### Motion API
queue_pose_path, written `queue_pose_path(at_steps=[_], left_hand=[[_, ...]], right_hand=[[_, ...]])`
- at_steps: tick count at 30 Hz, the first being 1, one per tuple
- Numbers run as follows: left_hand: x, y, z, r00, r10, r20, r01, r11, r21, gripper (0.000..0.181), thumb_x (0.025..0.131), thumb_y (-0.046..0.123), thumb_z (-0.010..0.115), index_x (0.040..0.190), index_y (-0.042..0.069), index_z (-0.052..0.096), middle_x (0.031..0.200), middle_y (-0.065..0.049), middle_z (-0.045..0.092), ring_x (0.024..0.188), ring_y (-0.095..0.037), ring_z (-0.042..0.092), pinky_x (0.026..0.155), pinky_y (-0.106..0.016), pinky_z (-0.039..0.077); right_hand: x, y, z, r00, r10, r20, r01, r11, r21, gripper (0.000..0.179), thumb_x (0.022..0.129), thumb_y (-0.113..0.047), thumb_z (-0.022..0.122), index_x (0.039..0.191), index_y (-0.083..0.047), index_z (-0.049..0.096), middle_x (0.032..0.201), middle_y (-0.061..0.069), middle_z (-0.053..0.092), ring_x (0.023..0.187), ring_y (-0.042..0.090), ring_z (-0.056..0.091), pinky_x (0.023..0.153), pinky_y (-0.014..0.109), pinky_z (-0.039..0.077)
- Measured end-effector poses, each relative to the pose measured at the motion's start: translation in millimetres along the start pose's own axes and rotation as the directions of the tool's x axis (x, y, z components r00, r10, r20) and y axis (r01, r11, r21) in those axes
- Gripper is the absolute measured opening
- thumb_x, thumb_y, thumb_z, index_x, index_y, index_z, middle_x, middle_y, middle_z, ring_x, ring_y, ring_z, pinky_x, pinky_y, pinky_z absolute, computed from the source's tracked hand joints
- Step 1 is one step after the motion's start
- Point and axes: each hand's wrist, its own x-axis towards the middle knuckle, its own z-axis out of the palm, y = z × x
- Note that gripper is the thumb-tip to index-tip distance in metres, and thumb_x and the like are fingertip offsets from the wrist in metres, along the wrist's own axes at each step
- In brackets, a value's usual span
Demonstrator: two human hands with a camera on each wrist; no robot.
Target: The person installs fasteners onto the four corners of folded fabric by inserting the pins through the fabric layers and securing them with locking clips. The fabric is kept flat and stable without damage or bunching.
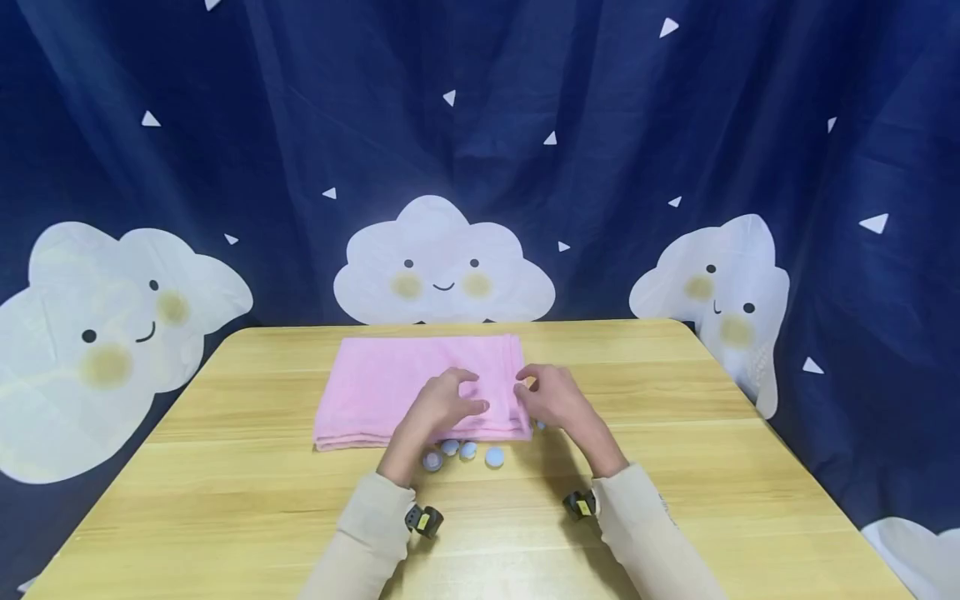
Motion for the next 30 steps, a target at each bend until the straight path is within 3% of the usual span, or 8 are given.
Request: queue_pose_path(at_steps=[3,6,13,17,22,30], left_hand=[[1.3,3.2,6.6,0.999,0.033,-0.01,-0.033,0.999,0.008,0.044,0.081,0.017,0.083,0.12,0.002,0.07,0.124,-0.021,0.07,0.118,-0.04,0.064,0.102,-0.051,0.05],[2.7,4.6,12.9,0.999,0.051,-0.013,-0.051,0.997,0.063,0.034,0.079,0.012,0.084,0.11,0.002,0.074,0.107,-0.017,0.075,0.101,-0.035,0.069,0.091,-0.047,0.055],[2.9,4.6,22.6,1.0,0.015,-0.016,-0.013,0.99,0.138,0.029,0.074,0.01,0.088,0.1,0.005,0.075,0.097,-0.011,0.076,0.091,-0.029,0.069,0.084,-0.043,0.056],[2.3,5.5,24.0,1.0,-0.003,0.006,0.002,0.986,0.164,0.031,0.07,0.008,0.09,0.098,0.007,0.076,0.099,-0.011,0.074,0.094,-0.031,0.067,0.087,-0.044,0.055],[1.9,4.5,25.3,1.0,0.005,0.017,-0.008,0.984,0.178,0.022,0.072,0.005,0.086,0.093,0.01,0.079,0.102,-0.011,0.076,0.095,-0.031,0.067,0.088,-0.044,0.054],[4.9,0.7,25.9,0.997,0.057,-0.047,-0.051,0.99,0.129,0.003,0.084,0.009,0.077,0.086,0.009,0.079,0.082,-0.006,0.074,0.075,-0.021,0.063,0.073,-0.036,0.053]], right_hand=[[-0.3,-0.3,1.1,0.997,0.0,0.071,-0.002,0.999,0.036,0.029,0.096,-0.02,0.064,0.119,-0.004,0.071,0.093,0.013,0.074,0.081,0.02,0.067,0.069,0.033,0.055],[-0.9,-0.9,2.3,0.991,-0.002,0.133,-0.004,0.999,0.043,0.029,0.096,-0.018,0.064,0.12,-0.003,0.071,0.094,0.012,0.074,0.081,0.019,0.066,0.071,0.033,0.054],[-2.1,-2.2,8.0,0.967,0.022,0.254,-0.015,0.999,-0.03,0.028,0.093,-0.013,0.068,0.12,-0.005,0.071,0.103,0.015,0.073,0.086,0.022,0.063,0.076,0.035,0.052],[-2.1,-2.0,10.0,0.964,0.021,0.265,-0.004,0.998,-0.064,0.034,0.085,-0.008,0.076,0.119,-0.006,0.072,0.109,0.016,0.072,0.092,0.025,0.061,0.08,0.036,0.052],[-2.4,-2.0,12.4,0.962,0.038,0.272,-0.017,0.997,-0.08,0.043,0.077,-0.008,0.081,0.119,-0.007,0.072,0.097,0.01,0.071,0.088,0.024,0.06,0.077,0.034,0.051],[-2.0,-1.5,12.5,0.968,0.032,0.248,-0.019,0.998,-0.053,0.035,0.084,-0.013,0.079,0.118,-0.007,0.072,0.11,0.015,0.072,0.096,0.025,0.062,0.084,0.038,0.052]])
